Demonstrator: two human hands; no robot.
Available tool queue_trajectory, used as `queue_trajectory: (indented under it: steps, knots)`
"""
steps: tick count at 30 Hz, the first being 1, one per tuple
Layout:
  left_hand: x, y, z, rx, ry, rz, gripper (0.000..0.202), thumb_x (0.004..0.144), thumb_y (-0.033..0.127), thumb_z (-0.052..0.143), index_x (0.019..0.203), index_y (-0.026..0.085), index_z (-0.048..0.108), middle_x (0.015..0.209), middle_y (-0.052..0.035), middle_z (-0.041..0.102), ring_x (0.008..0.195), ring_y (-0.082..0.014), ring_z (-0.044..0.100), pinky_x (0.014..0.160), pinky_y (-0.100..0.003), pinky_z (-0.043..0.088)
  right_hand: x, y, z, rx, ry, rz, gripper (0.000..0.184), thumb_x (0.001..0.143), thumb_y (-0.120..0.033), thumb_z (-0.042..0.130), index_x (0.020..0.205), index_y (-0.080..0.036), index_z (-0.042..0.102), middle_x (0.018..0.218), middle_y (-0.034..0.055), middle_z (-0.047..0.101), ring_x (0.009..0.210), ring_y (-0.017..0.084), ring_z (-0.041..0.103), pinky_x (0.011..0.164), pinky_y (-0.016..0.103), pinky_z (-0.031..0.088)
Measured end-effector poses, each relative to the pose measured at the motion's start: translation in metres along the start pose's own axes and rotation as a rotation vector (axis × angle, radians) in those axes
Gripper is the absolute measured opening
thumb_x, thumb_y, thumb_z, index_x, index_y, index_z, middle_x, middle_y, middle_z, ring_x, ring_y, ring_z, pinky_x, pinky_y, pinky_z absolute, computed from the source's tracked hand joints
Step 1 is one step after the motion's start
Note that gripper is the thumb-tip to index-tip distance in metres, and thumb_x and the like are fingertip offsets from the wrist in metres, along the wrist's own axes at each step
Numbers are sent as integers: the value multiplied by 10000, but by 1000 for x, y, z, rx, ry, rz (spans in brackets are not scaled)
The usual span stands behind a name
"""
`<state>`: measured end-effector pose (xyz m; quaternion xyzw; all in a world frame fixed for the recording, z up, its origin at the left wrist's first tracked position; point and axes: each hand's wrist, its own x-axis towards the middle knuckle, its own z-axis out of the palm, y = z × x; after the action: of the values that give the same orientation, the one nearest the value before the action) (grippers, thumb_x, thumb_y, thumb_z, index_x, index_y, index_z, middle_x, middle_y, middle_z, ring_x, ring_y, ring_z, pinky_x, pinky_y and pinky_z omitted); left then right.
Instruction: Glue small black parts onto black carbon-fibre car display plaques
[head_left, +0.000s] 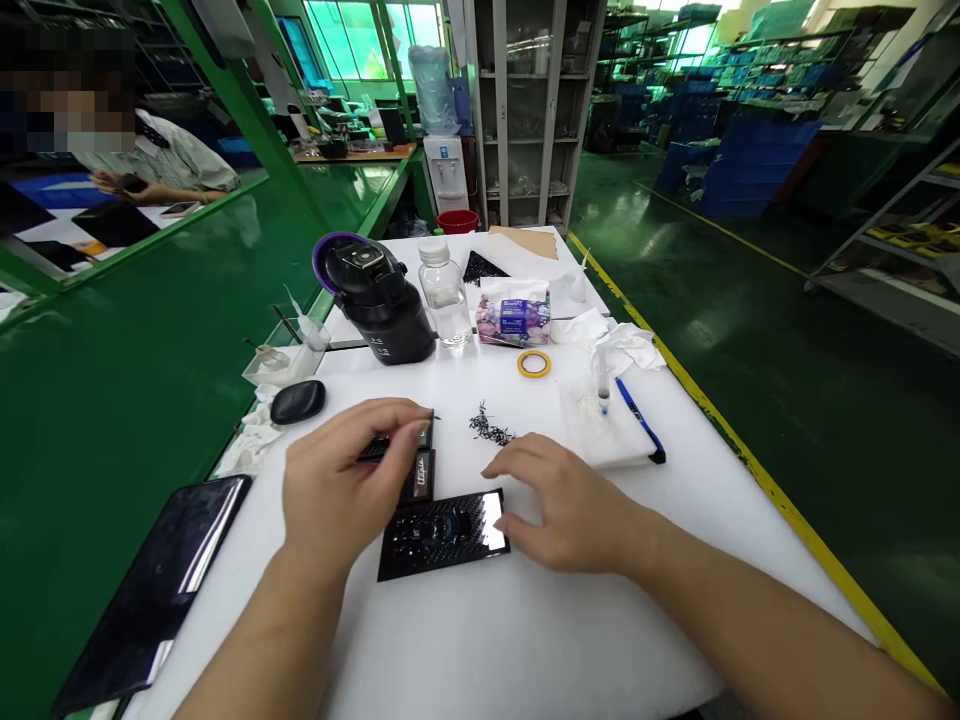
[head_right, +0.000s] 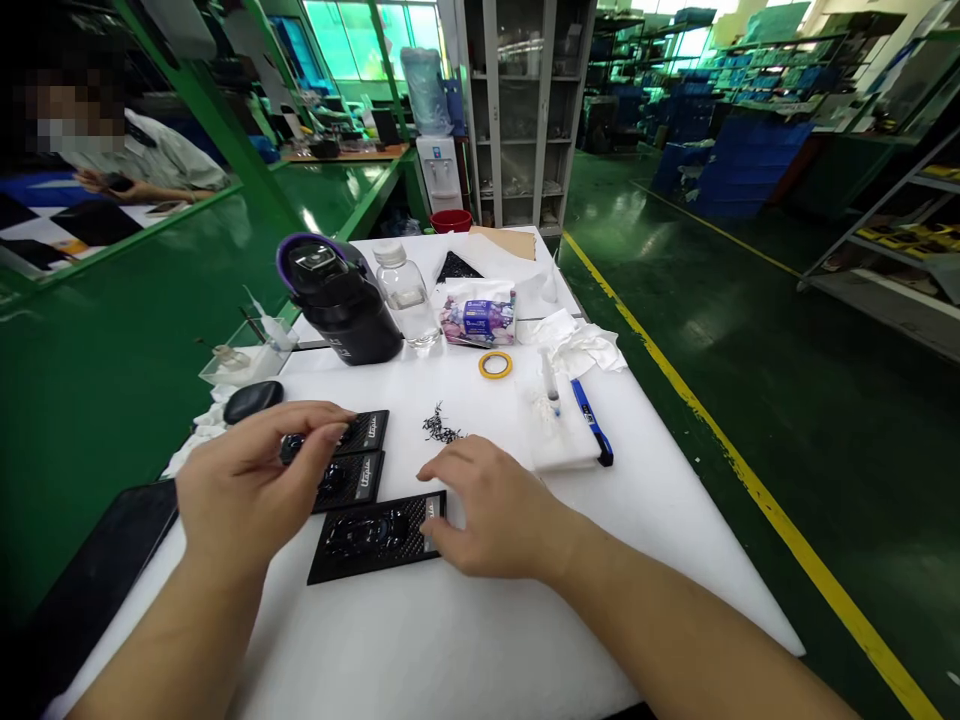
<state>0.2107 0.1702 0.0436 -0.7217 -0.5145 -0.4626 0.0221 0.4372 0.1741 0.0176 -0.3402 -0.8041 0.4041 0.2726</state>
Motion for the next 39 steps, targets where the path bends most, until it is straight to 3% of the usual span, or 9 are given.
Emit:
queue_trajectory:
  steps: [3, 6, 11, 16, 25, 29, 32, 35, 39]
  knots:
    - [4, -12, -10, 56, 69, -61, 59, 884, 215, 619, 877, 220, 678, 892, -5, 726, 834, -155, 682, 772, -275, 528, -6, -1, 10, -247, -137, -78, 595, 749, -269, 731, 1301, -151, 541, 1263, 125, 575, 1188, 275, 479, 1034, 431, 412]
    - [9, -24, -21, 127, 32, -97, 93, 903, 257, 582, 884, 217, 663, 905, -13, 712, 845, -162, 663, 758, -278, 503, -7, -5, 23, -360, -168, -83, 485, 774, -207, 655, 1246, -148, 557, 1173, 110, 598, 1109, 272, 487, 990, 445, 430]
    - [13, -47, -32, 191, -128, -341, 146, 912, 312, 502, 859, 214, 595, 754, 7, 630, 676, -147, 577, 597, -258, 423, -10, -8, 22, -367, -164, -40, 440, 766, -164, 590, 1205, -180, 563, 1092, 79, 593, 1018, 241, 491, 920, 412, 454]
    - [10, -58, -30, 170, -339, -412, 150, 852, 326, 542, 772, 213, 599, 720, 20, 618, 623, -133, 524, 571, -246, 395, -12, -3, 9, -341, -185, -49, 456, 772, -182, 610, 1224, -203, 556, 1107, 66, 588, 1018, 228, 488, 924, 388, 441]
    - [16, -69, -51, 1, -66, -510, 129, 763, 317, 628, 714, 198, 641, 683, 8, 622, 619, -136, 530, 596, -264, 416, -2, 0, 54, -352, -218, -301, 485, 726, -358, 718, 1149, -150, 604, 1082, 90, 610, 974, 249, 500, 894, 401, 423]
    - [5, -49, -88, -142, 91, -422, 133, 797, 270, 640, 688, 196, 626, 715, -3, 633, 656, -138, 561, 610, -262, 457, -3, 4, 71, -359, -206, -420, 472, 791, -443, 694, 1128, -123, 612, 1077, 105, 614, 949, 249, 487, 858, 391, 428]
    - [-29, -11, -110, -52, -240, -217, 127, 799, 144, 621, 688, 204, 620, 731, 1, 657, 689, -136, 607, 653, -249, 497, -7, 1, 73, -358, -202, -414, 483, 805, -507, 696, 1094, -129, 611, 1015, 91, 620, 902, 245, 487, 800, 394, 430]
    - [-77, 27, -110, 27, -524, -58, 180, 787, 45, 595, 832, 214, 637, 798, -16, 679, 738, -143, 641, 674, -249, 527, -12, -8, 71, -373, -219, -374, 481, 793, -519, 714, 1072, -145, 598, 993, 82, 609, 918, 258, 487, 788, 407, 425]
    - [-125, 48, -87, 159, -279, -116, 188, 811, 43, 574, 854, 223, 609, 855, -45, 678, 815, -182, 637, 719, -320, 545, -18, -18, 67, -407, -254, -350, 422, 836, -446, 673, 1124, -154, 575, 1030, 96, 592, 948, 269, 489, 812, 429, 422]
